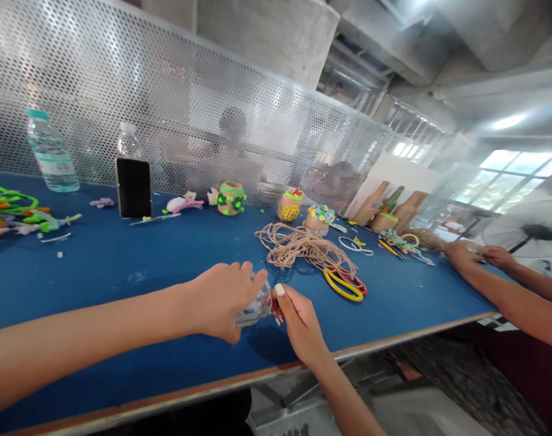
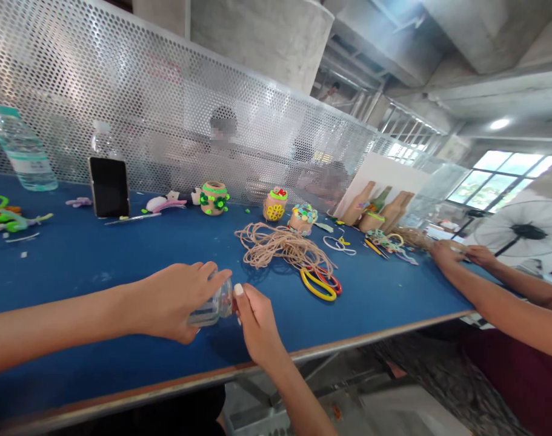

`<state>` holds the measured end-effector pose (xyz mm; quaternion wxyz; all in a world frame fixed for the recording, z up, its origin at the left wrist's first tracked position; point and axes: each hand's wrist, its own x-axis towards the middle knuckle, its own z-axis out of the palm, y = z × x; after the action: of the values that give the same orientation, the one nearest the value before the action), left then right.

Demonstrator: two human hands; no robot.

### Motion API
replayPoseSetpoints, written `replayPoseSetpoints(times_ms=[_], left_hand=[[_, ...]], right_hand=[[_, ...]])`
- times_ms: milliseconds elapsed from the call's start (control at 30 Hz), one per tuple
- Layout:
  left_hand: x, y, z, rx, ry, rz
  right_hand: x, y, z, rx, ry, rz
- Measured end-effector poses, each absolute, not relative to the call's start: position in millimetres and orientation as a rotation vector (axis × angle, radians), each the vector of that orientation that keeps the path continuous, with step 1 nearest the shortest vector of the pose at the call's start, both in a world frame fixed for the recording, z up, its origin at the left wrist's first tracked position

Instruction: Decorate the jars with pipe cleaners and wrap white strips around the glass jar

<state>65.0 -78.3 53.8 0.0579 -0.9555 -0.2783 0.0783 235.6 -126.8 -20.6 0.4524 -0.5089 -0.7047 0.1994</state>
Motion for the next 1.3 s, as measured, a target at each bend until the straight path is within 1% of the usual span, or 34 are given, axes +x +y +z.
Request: replayPoseSetpoints(times_ms=[67,233,400,733,833,933,1067,1300], left_hand=[[65.2,-78.2,54.4,-2.905,-0.84,0.223],[65.5,-79.7,55.9,-2.892,-0.869,0.224],[64.7,-77.4,55.5,-2.914,-0.853,0.257],[64.2,-80.0,57.6,-2.913,-0.852,0.299],[64.0,-79.4,57.3,-2.916,-0.837,0.275],[63.9,-77.6,56.6,-2.916,-0.836,0.246],[64.5,-76.9,57.3,-2.918,-0.859,0.249],[64.8,-76.7,60.1,-2.924,-0.864,0.324]], right_hand=[[233.2,-128.2,-21.5,-1.252,-1.733,0.462],[222.5,-126.2,-27.2,-1.313,-1.774,0.185],[219.8,-125.5,-29.1,-1.318,-1.818,0.028],[227.2,-119.4,-31.2,-1.346,-2.028,-0.538],[230.0,-117.2,-28.8,-1.319,-2.081,-0.626],[232.7,-115.8,-26.3,-1.332,-2.126,-0.563],[236.2,-114.9,-25.2,-1.341,-2.129,-0.343],[234.8,-115.5,-27.9,-1.22,-1.983,0.001]])
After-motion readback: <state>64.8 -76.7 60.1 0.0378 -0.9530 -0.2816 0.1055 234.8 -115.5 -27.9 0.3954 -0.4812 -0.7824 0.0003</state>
